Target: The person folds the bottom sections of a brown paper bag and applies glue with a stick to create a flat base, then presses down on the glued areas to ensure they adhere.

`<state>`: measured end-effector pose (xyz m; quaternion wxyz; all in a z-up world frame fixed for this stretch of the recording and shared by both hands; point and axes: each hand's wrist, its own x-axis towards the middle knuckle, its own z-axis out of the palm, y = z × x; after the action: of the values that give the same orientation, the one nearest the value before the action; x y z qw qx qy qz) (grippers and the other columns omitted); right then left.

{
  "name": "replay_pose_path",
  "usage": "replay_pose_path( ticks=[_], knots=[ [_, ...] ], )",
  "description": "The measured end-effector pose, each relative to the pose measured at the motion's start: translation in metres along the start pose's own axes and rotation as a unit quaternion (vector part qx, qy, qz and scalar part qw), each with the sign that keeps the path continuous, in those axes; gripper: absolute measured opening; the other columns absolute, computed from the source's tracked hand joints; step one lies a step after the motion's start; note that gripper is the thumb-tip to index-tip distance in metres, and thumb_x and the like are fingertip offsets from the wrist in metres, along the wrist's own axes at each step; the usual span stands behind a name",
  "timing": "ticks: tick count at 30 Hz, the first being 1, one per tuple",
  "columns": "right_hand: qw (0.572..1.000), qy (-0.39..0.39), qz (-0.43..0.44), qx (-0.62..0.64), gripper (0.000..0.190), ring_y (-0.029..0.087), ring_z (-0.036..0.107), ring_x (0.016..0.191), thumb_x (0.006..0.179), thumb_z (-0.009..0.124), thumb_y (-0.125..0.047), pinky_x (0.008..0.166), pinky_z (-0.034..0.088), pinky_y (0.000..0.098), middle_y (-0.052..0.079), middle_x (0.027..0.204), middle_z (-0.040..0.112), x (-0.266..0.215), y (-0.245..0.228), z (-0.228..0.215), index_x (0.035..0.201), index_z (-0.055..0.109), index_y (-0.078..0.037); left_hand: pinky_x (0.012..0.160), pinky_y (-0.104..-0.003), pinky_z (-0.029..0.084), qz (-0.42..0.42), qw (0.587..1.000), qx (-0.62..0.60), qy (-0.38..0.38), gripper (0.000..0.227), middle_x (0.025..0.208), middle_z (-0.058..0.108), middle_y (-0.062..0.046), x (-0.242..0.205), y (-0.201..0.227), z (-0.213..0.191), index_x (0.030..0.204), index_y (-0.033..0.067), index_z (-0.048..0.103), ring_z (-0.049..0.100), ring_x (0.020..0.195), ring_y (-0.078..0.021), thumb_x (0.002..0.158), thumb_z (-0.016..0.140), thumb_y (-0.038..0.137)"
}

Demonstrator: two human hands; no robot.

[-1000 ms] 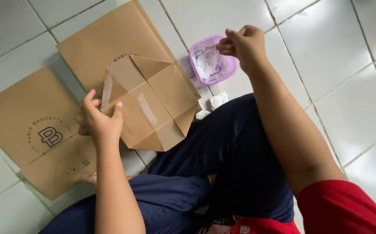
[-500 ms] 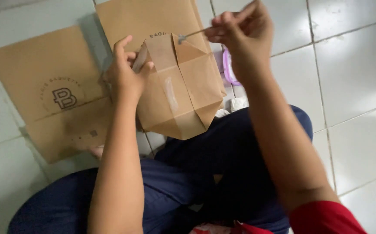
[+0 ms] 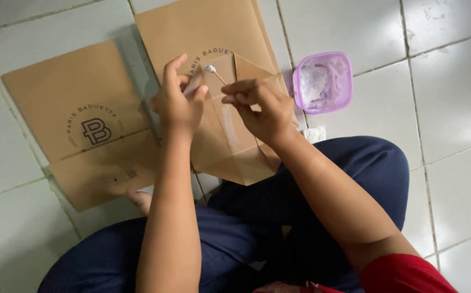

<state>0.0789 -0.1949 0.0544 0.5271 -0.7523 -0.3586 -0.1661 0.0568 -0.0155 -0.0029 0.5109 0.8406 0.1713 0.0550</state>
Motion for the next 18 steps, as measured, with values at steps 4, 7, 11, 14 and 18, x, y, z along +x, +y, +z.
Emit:
replay_pose_path(
  ticks=[4, 7, 11, 14, 18],
  knots=[
    [0.997, 0.060, -0.020, -0.050, 0.026, 0.025, 0.073, 0.064, 0.087, 0.083, 0.002, 0.062, 0.059, 0.0280, 0.008, 0.087, 0.079, -0.002, 0.004, 0.018, 0.077, 0.060, -0.004, 0.089, -0.034, 0.055, -0.007, 0.999, 0.043, 0.015, 0.060, 0.094, 0.077, 0.001, -0.003, 0.003, -0.003, 0.137, 0.0283, 0.055, 0.076, 0.090, -0.0220, 0.085, 0.080, 0.011],
    [0.992, 0.054, -0.060, -0.093, 0.026, 0.026, 0.072, 0.063, 0.089, 0.081, 0.002, 0.060, 0.060, 0.0307, 0.010, 0.089, 0.077, -0.001, 0.007, 0.020, 0.078, 0.058, -0.004, 0.089, -0.039, 0.055, 0.015, 0.999, 0.030, 0.013, 0.055, 0.092, 0.077, -0.004, -0.004, -0.005, 0.001, 0.135, 0.0252, 0.058, 0.076, 0.090, -0.0276, 0.086, 0.077, 0.009],
    [0.986, 0.069, -0.070, -0.134, 0.026, 0.026, 0.070, 0.061, 0.090, 0.080, 0.001, 0.056, 0.059, 0.0311, 0.010, 0.087, 0.076, -0.002, 0.012, 0.019, 0.076, 0.059, -0.004, 0.097, -0.039, 0.031, -0.016, 0.996, 0.088, -0.003, 0.057, 0.095, 0.074, 0.011, -0.004, -0.009, 0.004, 0.139, 0.0390, 0.050, 0.072, 0.093, -0.0170, 0.088, 0.071, 0.027],
    [0.982, 0.074, -0.079, -0.158, 0.027, 0.027, 0.070, 0.060, 0.090, 0.079, 0.001, 0.056, 0.058, 0.0308, 0.010, 0.086, 0.076, -0.002, 0.012, 0.018, 0.075, 0.057, -0.005, 0.096, -0.041, 0.028, -0.027, 0.996, 0.087, -0.012, 0.055, 0.096, 0.075, 0.011, -0.005, -0.003, 0.002, 0.138, 0.0386, 0.049, 0.071, 0.095, -0.0170, 0.089, 0.070, 0.026],
    [0.984, 0.062, -0.083, -0.145, 0.028, 0.031, 0.068, 0.059, 0.092, 0.076, 0.001, 0.056, 0.056, 0.0329, 0.012, 0.084, 0.074, 0.007, -0.002, 0.022, 0.075, 0.054, -0.004, 0.095, -0.040, 0.032, 0.015, 0.998, 0.065, 0.007, 0.049, 0.092, 0.075, 0.008, 0.000, -0.037, 0.015, 0.135, 0.0340, 0.054, 0.074, 0.092, -0.0178, 0.088, 0.068, 0.026]
  ],
)
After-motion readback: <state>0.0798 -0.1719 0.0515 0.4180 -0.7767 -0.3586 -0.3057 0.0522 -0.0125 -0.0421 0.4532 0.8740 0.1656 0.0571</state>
